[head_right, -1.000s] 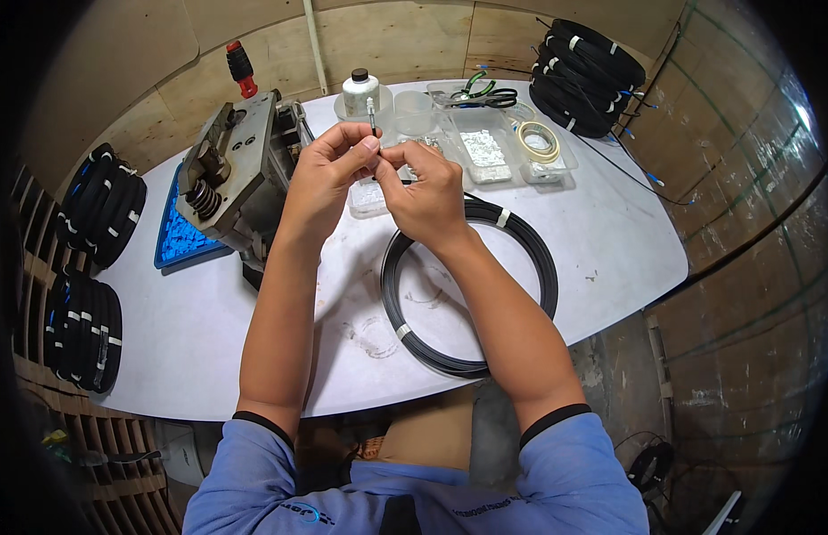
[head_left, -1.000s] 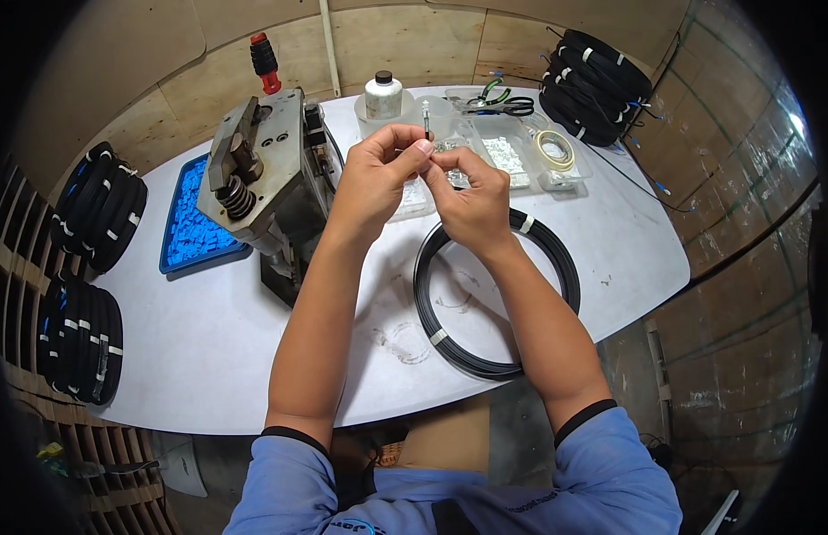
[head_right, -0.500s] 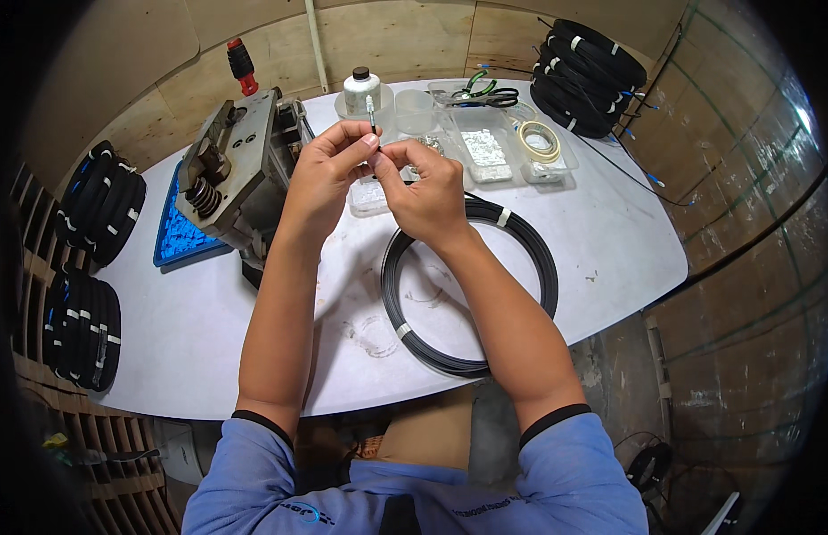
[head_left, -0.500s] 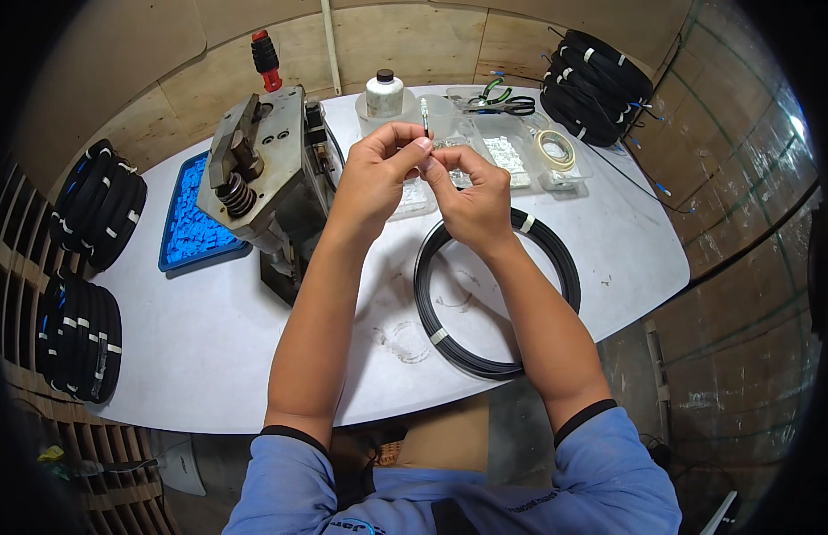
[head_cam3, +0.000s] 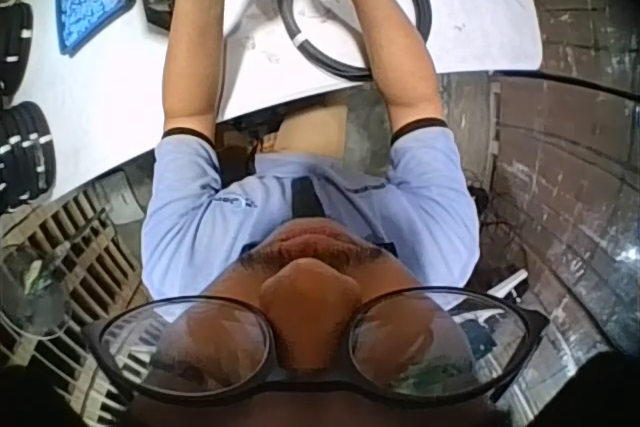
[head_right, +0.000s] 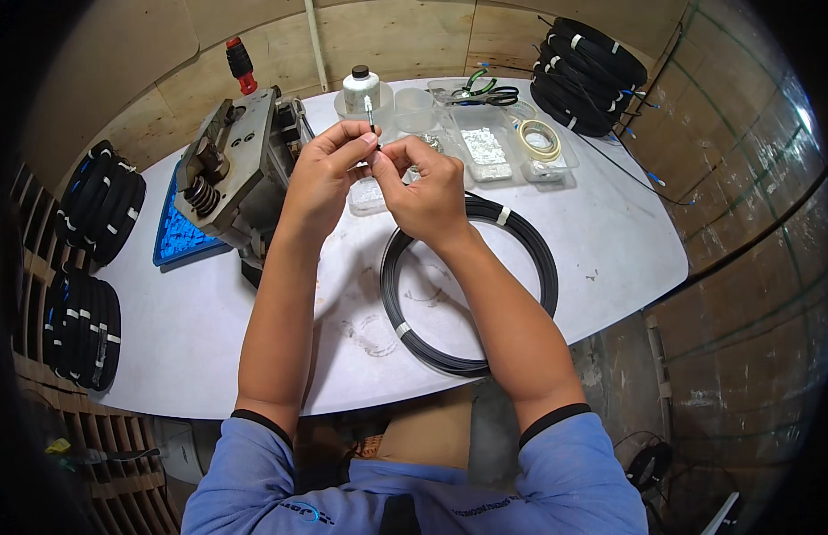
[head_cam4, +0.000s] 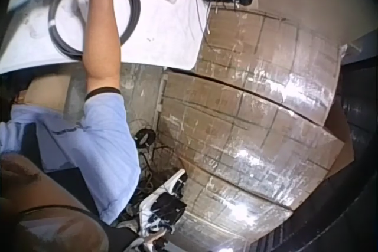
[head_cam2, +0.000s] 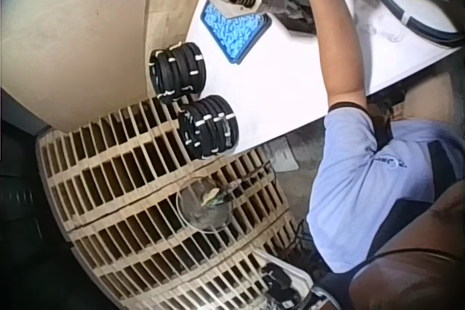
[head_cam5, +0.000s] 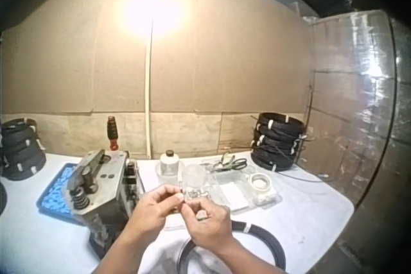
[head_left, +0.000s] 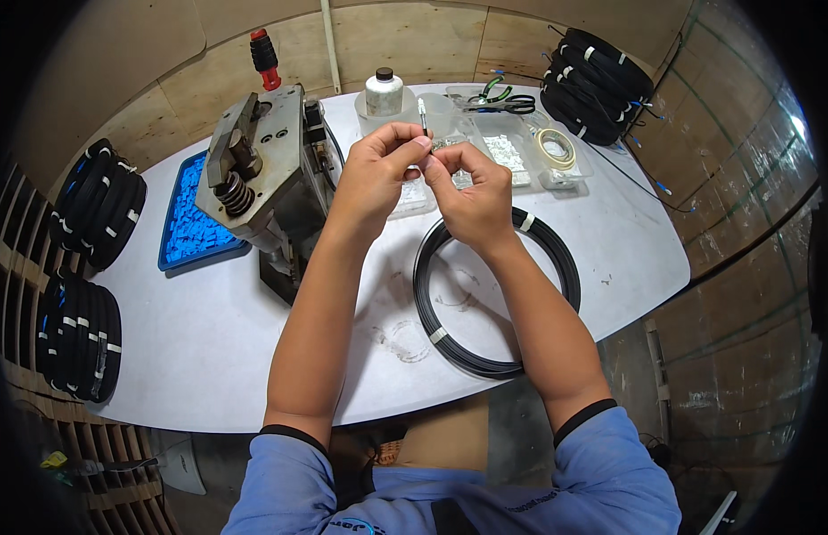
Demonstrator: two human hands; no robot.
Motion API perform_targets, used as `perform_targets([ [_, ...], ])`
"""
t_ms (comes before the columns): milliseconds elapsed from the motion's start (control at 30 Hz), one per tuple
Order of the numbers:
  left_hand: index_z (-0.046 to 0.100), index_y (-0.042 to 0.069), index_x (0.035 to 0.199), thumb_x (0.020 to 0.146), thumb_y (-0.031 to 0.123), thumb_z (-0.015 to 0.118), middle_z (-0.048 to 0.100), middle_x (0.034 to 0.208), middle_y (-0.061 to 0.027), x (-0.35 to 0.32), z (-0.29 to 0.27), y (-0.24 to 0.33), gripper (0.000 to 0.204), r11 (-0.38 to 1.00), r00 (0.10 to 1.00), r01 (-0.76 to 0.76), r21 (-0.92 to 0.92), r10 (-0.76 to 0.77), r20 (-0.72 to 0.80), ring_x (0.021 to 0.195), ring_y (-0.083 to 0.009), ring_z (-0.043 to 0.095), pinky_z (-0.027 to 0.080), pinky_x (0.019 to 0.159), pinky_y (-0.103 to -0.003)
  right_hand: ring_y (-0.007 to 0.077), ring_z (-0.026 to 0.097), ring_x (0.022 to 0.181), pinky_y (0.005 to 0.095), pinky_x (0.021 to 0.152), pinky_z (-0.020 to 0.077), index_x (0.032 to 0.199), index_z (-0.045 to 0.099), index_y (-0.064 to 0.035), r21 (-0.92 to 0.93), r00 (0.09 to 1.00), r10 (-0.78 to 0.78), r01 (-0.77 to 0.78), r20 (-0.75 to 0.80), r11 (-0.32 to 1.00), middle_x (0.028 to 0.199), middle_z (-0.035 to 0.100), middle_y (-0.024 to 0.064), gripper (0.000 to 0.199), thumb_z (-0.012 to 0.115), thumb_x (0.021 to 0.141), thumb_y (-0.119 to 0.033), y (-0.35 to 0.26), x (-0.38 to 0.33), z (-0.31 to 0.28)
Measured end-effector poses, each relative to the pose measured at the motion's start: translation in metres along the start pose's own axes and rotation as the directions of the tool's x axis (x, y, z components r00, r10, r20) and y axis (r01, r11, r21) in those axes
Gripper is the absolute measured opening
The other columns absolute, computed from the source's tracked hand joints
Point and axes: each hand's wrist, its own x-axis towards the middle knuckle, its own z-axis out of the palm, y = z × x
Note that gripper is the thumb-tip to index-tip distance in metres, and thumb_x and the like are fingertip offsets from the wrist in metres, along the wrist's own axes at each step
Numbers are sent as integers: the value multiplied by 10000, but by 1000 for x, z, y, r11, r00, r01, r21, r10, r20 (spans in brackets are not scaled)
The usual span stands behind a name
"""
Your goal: Assembling a wire harness by attaching a connector to a cable using a pressing machine.
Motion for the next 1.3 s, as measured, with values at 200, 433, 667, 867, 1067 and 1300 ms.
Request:
perform_targets([
  [200,665,69,999,939,163,670,648,1007,10,1,-2,-3,112,1000,1000,17,6,-17,-6,904,-106,598,477,833,-310,123,665,636,286,615,529,844,689,0,33,998,58,-58,20,998,704,703,82,104,709,883,-94,1,-2,0],
  [433,657,67,1002,945,161,663,642,988,13,1,-2,-1,110,999,1000,4,37,-4,4,890,-98,600,490,827,-305,144,677,645,294,618,531,857,690,-3,5,999,34,-34,28,999,718,706,90,104,690,899,-99,2,-2,0],
  [667,652,64,1006,952,175,661,640,964,16,-1,-3,0,123,997,1000,-12,71,11,16,869,-85,606,505,826,-286,159,700,686,300,644,542,892,697,5,16,999,31,-31,37,999,765,723,105,92,675,903,-84,1,-2,1],
  [867,652,69,1004,954,179,661,639,958,18,-1,-3,0,121,997,1000,-18,79,16,23,873,-83,603,502,828,-284,164,705,693,299,648,543,887,700,4,16,999,28,-29,26,999,766,726,105,82,676,897,-74,0,-2,1],
  [1067,649,70,1005,959,184,654,636,958,20,-1,-3,0,123,996,1000,-14,88,12,21,873,-80,592,491,825,-279,152,692,664,296,628,534,833,688,-11,-20,1000,1,0,12,1000,730,714,94,75,705,868,-75,3,-3,2],
  [1300,647,76,1011,958,185,651,636,967,21,-2,-3,0,122,997,1000,14,82,-15,16,877,-82,588,477,823,-281,144,682,629,291,607,530,824,686,-16,-24,1000,-15,15,-8,1000,690,700,83,63,708,856,-65,0,-3,3],
])
